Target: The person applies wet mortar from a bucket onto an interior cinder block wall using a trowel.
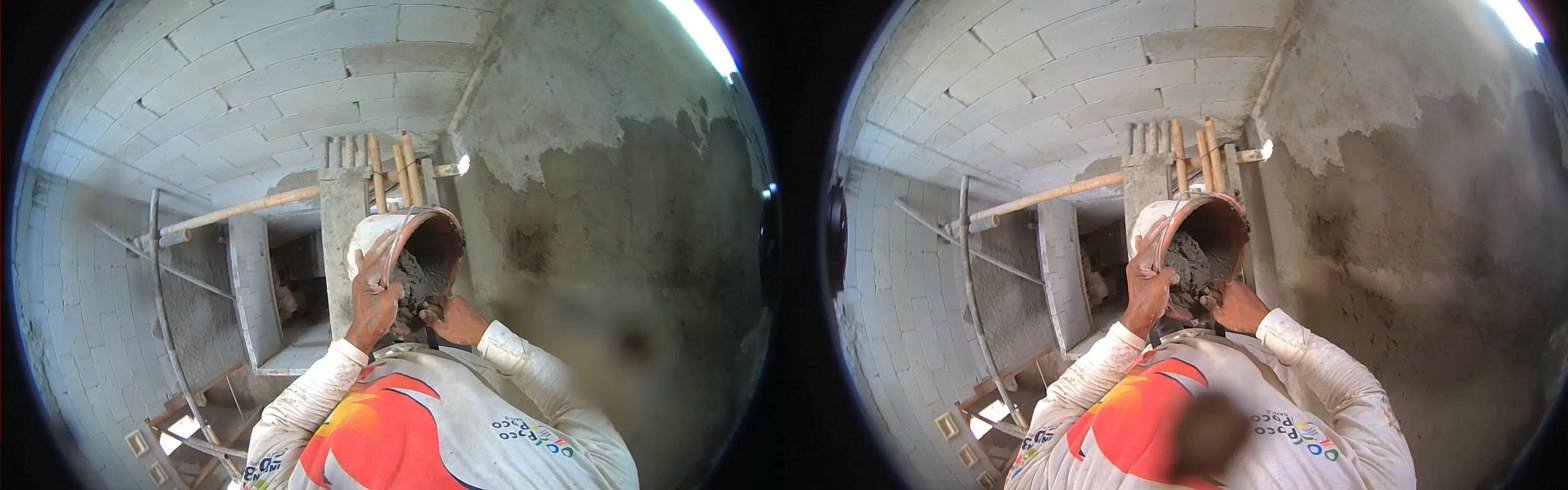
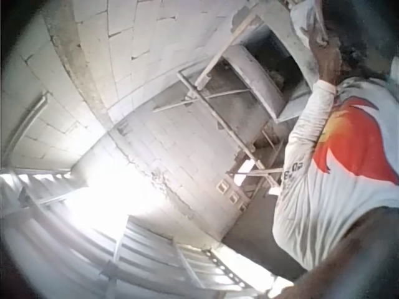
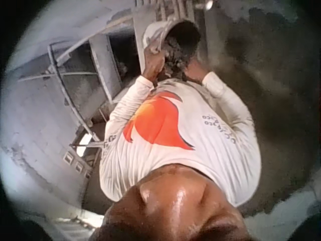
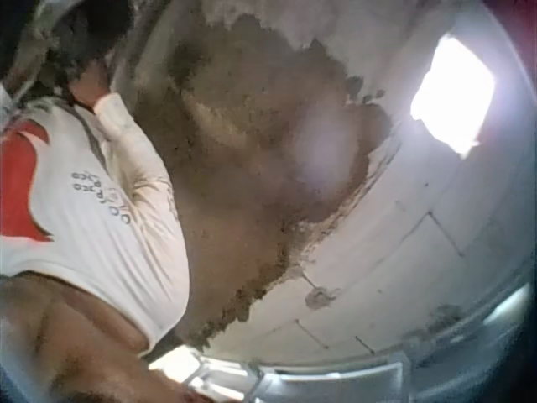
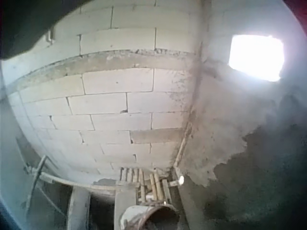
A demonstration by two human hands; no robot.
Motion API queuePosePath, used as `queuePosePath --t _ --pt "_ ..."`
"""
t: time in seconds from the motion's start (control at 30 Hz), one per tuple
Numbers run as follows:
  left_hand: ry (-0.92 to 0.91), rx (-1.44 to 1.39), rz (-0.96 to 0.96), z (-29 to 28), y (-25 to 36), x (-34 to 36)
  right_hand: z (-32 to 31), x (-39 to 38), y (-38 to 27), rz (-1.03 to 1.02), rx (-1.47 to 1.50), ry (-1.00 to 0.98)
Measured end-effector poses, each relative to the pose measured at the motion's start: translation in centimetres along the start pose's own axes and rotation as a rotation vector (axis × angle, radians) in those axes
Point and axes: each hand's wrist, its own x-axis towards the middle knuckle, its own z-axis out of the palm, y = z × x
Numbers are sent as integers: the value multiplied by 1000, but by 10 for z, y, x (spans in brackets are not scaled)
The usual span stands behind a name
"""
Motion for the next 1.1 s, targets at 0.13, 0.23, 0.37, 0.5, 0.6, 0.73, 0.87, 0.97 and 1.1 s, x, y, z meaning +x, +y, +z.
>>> queuePosePath --t 0.13,0.23,0.37,0.5,0.6,0.73,0.87,0.97,1.1 --pt "182 -244 -99 -29 -17 -10 -2 1 -26 -15 -24 -41" --pt "326 -495 -251 -44 -6 -16 -2 -1 -33 -70 -1 -1" --pt "348 -413 -323 -54 -24 -23 6 18 -26 9 -184 43" --pt "413 -500 -254 -53 -28 -20 6 20 -5 38 -189 20" --pt "509 -430 -334 -60 -60 -23 -1 19 -15 28 -223 33" --pt "561 -464 -240 -68 -73 -25 -2 38 -25 -33 -252 70" --pt "655 -388 -276 -94 -100 -45 10 60 -29 -171 -85 92" --pt "760 -228 -604 -103 -100 -57 1 75 -16 -332 23 141" --pt "1046 -233 -541 -103 -105 -77 -24 120 59 144 670 -143"
